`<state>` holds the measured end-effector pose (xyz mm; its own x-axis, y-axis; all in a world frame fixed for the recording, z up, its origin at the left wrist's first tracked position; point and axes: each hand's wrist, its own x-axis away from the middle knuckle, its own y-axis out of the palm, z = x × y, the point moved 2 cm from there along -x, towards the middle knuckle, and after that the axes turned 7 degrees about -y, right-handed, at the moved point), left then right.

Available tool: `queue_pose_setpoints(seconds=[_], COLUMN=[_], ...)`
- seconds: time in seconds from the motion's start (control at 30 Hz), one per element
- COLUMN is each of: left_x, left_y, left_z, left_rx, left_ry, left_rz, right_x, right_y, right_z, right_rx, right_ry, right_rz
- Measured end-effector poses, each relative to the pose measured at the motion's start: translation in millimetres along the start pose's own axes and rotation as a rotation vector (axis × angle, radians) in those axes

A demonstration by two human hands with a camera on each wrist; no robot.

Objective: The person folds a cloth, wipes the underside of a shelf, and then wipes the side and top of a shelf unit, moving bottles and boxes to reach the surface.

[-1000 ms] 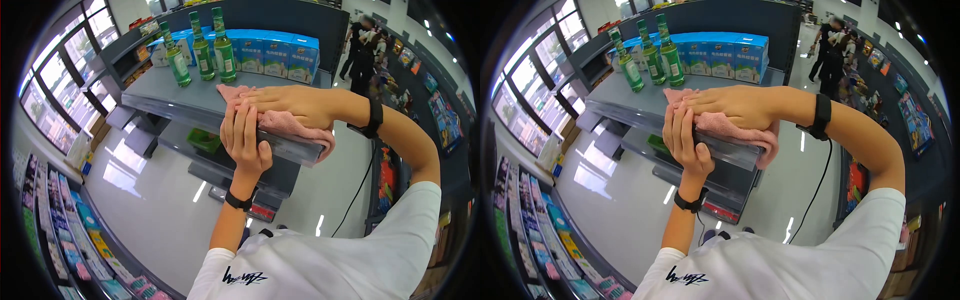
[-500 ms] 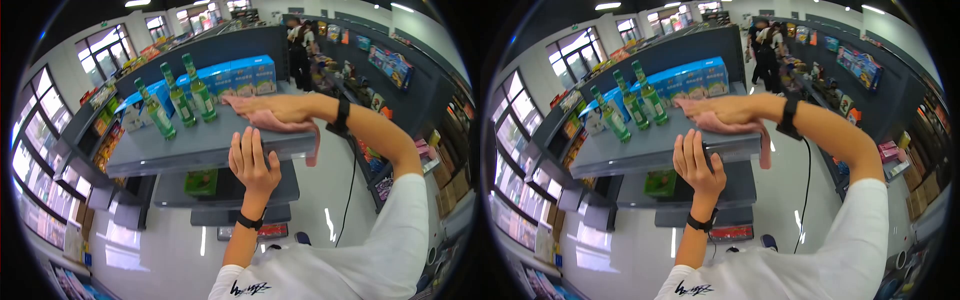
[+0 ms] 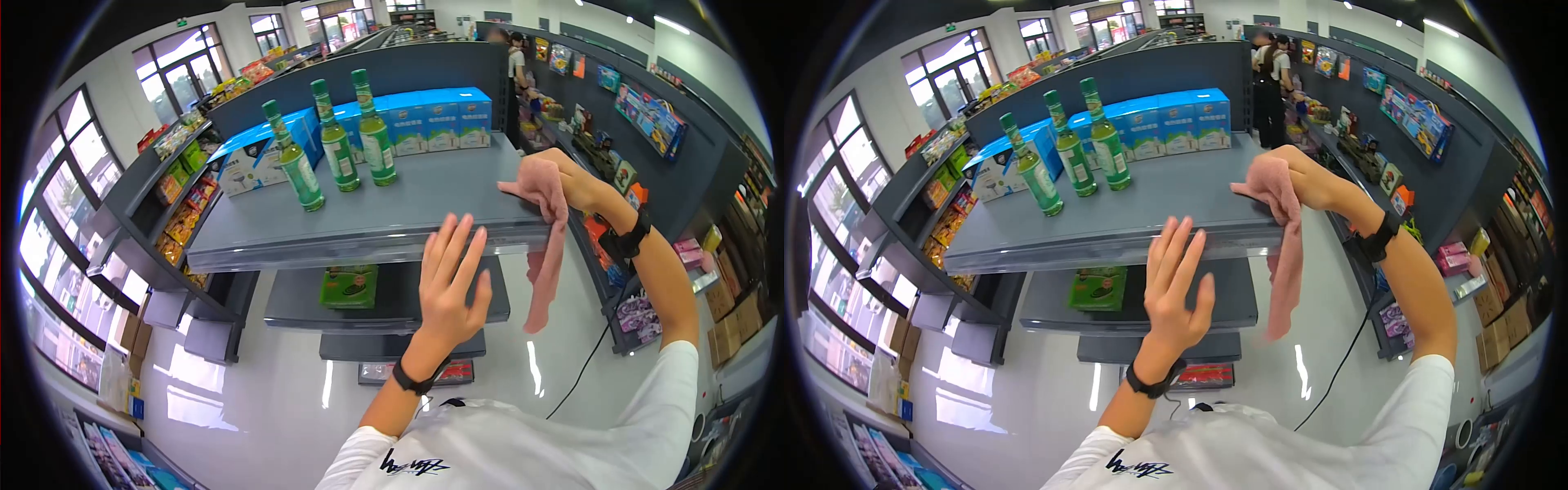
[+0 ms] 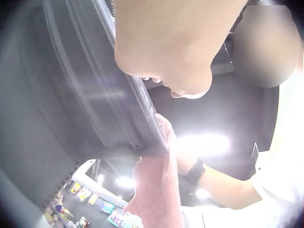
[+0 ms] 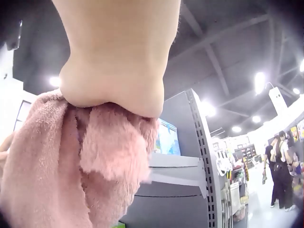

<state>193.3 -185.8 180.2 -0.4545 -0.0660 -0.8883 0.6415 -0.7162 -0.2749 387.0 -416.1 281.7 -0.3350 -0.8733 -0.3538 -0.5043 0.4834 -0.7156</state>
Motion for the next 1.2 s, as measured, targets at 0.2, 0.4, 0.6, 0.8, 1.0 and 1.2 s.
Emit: queue_pose_setpoints(seconds=[0.2,0.4,0.6,0.8,1.0,1.2], left_x=[-15,-74,-125,-156,-170,-203], left_y=[-124,-252,-279,-255,-236,-224], left_z=[-44,-122,-208,-269,-264,-267], left_rx=[-0.146,-0.267,-0.177,-0.590,-0.618,-0.951], left_ry=[-0.072,-0.511,-0.660,-0.836,-0.693,-0.415], left_rz=[0.239,0.189,-0.346,-0.604,-0.549,-0.532], right_x=[-63,-124,-147,-138,-117,-116], right_y=[-19,5,22,19,10,14], right_z=[0,8,22,30,42,41], right_rx=[0.483,0.867,0.981,0.880,0.717,0.721], right_ry=[-0.366,-0.161,-0.195,-0.213,-0.290,-0.314], right_rz=[0.155,-0.256,-0.314,-0.227,0.009,0.107])
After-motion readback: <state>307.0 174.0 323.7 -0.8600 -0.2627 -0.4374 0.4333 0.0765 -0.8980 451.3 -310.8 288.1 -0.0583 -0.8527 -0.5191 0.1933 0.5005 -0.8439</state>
